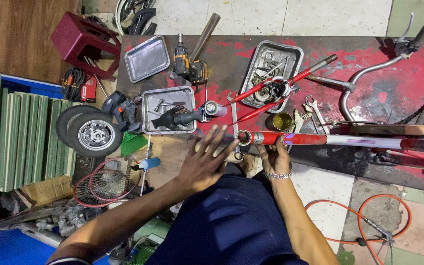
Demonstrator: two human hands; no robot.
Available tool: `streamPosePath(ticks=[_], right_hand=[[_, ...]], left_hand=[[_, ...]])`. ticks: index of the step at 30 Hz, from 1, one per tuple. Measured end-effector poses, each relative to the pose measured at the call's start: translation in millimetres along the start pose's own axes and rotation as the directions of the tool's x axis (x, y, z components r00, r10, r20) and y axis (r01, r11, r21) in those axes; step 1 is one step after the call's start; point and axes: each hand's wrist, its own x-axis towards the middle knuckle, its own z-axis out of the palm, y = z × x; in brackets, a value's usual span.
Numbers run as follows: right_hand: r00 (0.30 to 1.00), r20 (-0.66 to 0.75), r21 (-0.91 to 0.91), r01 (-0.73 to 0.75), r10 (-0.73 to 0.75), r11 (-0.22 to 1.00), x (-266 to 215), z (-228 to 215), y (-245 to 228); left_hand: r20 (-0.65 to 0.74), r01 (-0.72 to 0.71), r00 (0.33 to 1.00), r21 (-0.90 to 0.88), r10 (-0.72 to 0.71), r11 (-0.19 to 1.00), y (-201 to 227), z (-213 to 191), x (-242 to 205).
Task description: The person applies grease to the interior of a bicycle head tube, then wipes and fits a headset bearing and fork into the frame.
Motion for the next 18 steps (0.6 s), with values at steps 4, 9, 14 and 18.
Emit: streamPosePath(ticks=[4, 9, 14, 18], right_hand=[[1.000, 0.007, 0.005, 0.003, -0.003, 1.000, 1.1, 2.6, 0.8], [1.000, 0.016, -0.003, 0.003, -0.003, 1.000, -3.3, 7.4, -0.6], [1.000, -0.020, 0.006, 0.004, -0.003, 1.000, 0.1, 0.2, 4.2], [0.999, -0.016, 0.039, 0.033, -0.032, 0.999, -0.5, -11.5, 10.3]], left_hand=[[0.048, -0.048, 0.997, -0.070, 0.052, 0.996, 10.8, 0.2, 4.9], [0.062, 0.166, 0.982, -0.730, -0.178, 0.663, -0.7, -6.0, -2.9], [0.516, 0.349, 0.856, -0.610, -0.023, -0.711, -38.6, 9.5, 5.6], [0.567, 0.413, 0.824, -0.608, -0.006, -0.678, -68.7, 45.4, 13.4]])
